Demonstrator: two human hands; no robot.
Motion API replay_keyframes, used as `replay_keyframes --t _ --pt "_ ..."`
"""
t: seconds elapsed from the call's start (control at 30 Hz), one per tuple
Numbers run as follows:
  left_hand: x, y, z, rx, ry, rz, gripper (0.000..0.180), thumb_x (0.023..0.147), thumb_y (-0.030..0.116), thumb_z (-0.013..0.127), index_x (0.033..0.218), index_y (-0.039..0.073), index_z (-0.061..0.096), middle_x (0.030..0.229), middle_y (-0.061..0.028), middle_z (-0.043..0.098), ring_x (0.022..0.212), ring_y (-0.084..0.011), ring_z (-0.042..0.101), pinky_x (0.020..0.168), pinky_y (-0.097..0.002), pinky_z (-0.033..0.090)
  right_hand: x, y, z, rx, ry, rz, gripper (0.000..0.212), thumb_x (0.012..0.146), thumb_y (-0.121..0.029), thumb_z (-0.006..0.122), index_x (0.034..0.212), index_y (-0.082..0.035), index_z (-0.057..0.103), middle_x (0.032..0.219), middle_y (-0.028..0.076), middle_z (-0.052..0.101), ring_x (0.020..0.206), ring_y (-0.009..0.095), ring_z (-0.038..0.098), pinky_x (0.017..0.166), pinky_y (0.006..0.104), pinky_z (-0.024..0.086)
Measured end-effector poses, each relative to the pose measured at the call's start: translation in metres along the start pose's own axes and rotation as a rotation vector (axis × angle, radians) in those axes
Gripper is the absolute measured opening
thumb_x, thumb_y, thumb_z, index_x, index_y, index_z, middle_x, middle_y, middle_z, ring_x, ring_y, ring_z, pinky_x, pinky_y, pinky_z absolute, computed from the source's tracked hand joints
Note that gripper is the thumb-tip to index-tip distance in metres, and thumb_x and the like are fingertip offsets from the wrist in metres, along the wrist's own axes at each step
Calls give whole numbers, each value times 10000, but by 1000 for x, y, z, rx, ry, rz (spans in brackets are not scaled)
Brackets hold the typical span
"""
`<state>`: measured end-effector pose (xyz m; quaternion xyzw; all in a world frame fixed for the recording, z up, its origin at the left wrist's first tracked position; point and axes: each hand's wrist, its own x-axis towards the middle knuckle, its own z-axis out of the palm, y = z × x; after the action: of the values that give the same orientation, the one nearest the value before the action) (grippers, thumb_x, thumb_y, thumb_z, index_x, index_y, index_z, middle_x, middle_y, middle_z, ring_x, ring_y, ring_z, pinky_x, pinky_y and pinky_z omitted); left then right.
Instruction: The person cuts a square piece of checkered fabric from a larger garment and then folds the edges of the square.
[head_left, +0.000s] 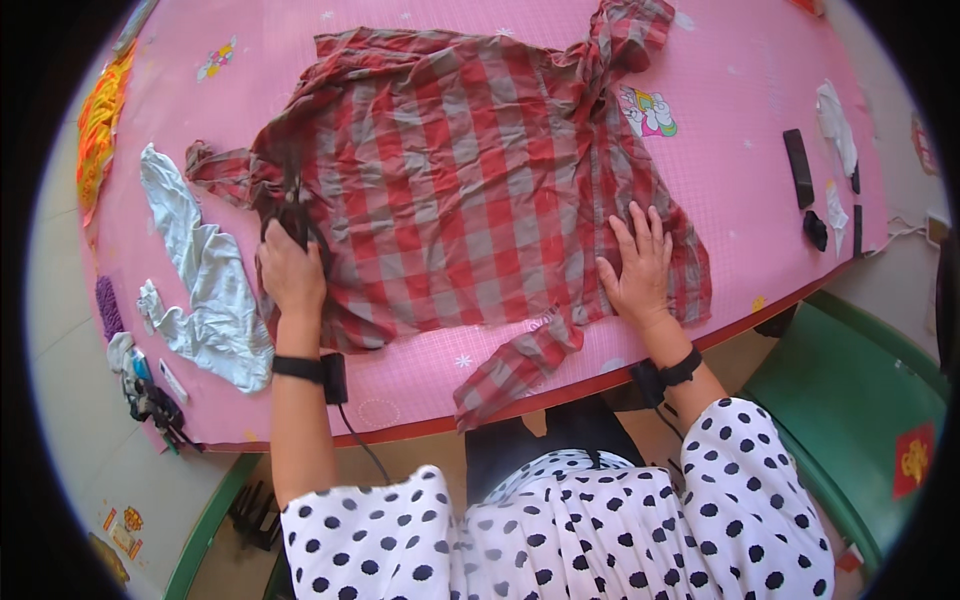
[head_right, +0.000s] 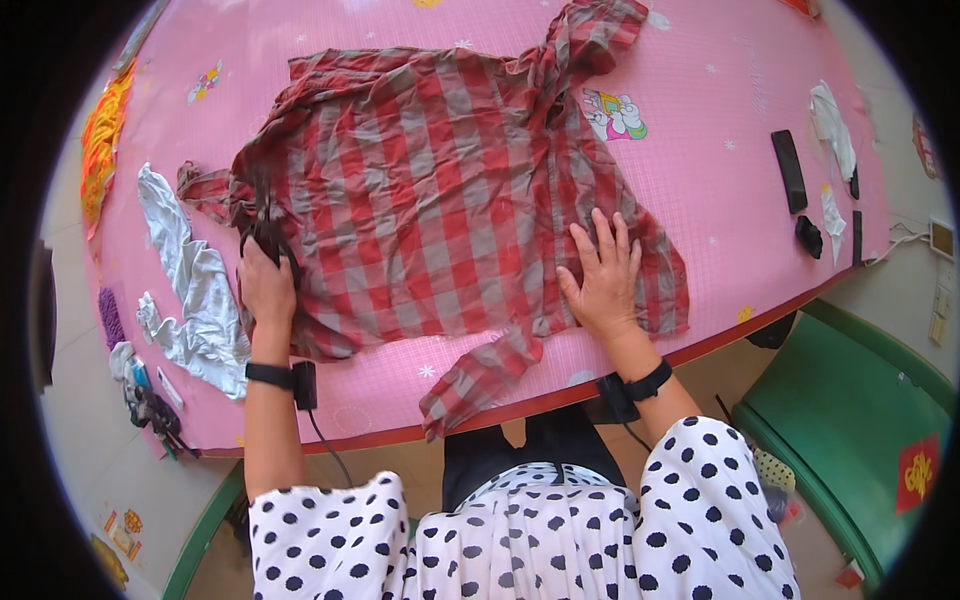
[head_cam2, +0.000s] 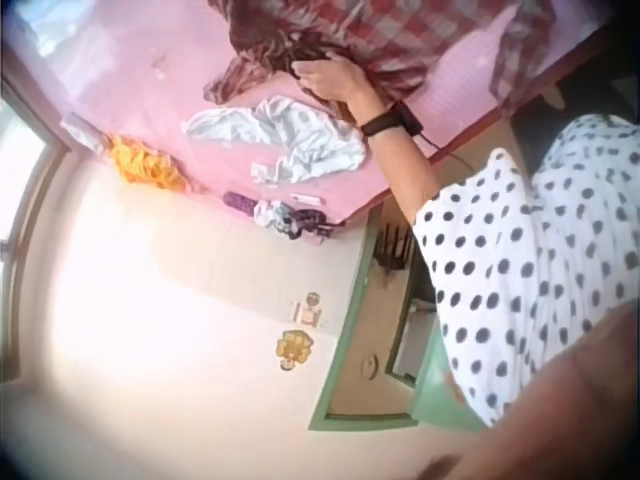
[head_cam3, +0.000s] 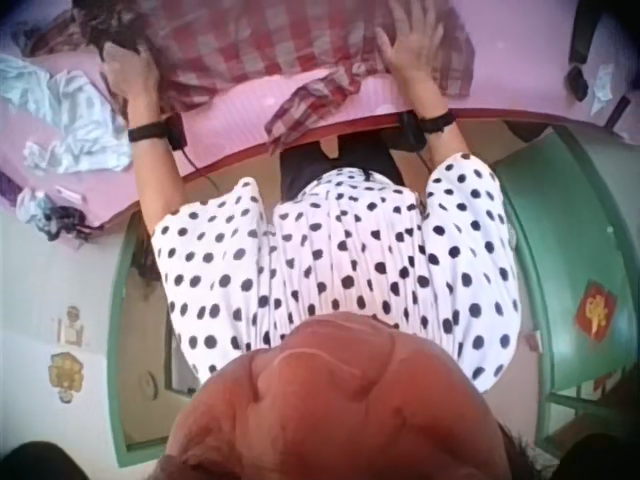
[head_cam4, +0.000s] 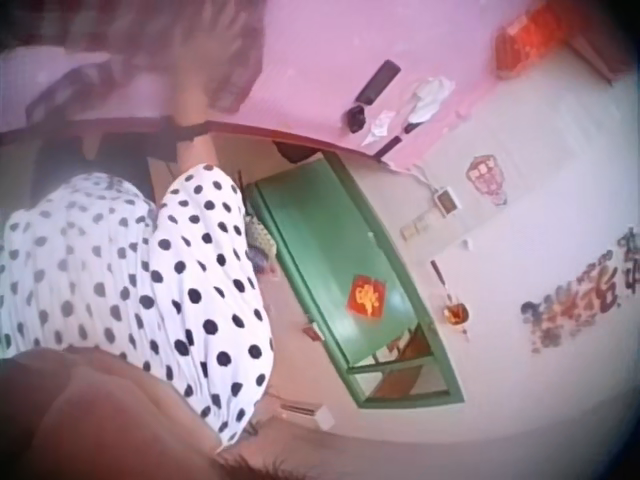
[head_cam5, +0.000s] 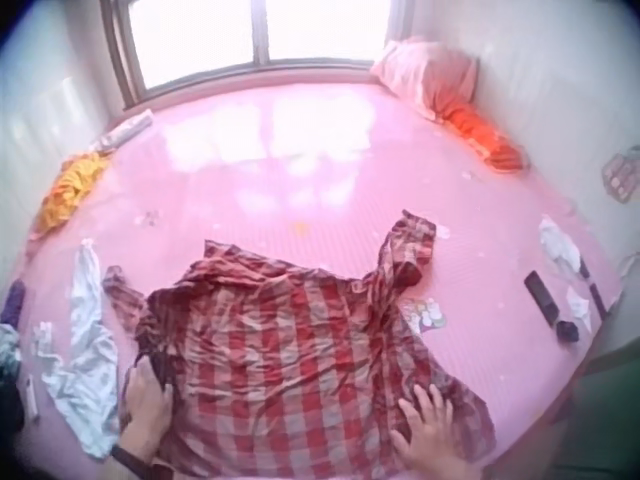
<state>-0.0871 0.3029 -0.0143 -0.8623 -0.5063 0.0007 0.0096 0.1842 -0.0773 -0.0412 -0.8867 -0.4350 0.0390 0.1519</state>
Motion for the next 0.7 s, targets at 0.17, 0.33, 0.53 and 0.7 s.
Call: replay_keyframes --t 0.17,0.33,0.53,0.7 --pt "-8 4 11 -73 62 -18 609 837 154 708 1361 7 433 1201 -232 593 1104 -423 572 925 -483 495 -21 0 -7 -2 -135 -56 712 830 -314 713 1467 -153 439 1592 173 278 1478 446 199 1093 722 212" --pt "-23 -5 29 -13 83 -20 631 846 156 697 1397 13 426 1240 -222 588 1138 -403 567 965 -469 491 -47 29 -21 24 -243 -185 746 811 -278 744 1473 -148 426 1598 183 262 1476 466 188 1086 730 212" --pt "-48 -12 31 -92 268 -102 620 894 235 655 1422 9 423 1353 -200 564 1226 -367 554 1007 -433 478 -66 22 -34 77 -220 -275 690 802 -258 743 1416 -93 474 1517 176 390 1424 421 311 1090 636 266" --pt "-140 83 -13 -730 89 -155 472 916 183 639 1331 17 485 951 -132 661 865 -272 678 767 -353 528 -57 2 -58 279 -234 -366 727 723 -352 797 1348 -89 536 1308 121 567 1211 333 505 992 453 363"
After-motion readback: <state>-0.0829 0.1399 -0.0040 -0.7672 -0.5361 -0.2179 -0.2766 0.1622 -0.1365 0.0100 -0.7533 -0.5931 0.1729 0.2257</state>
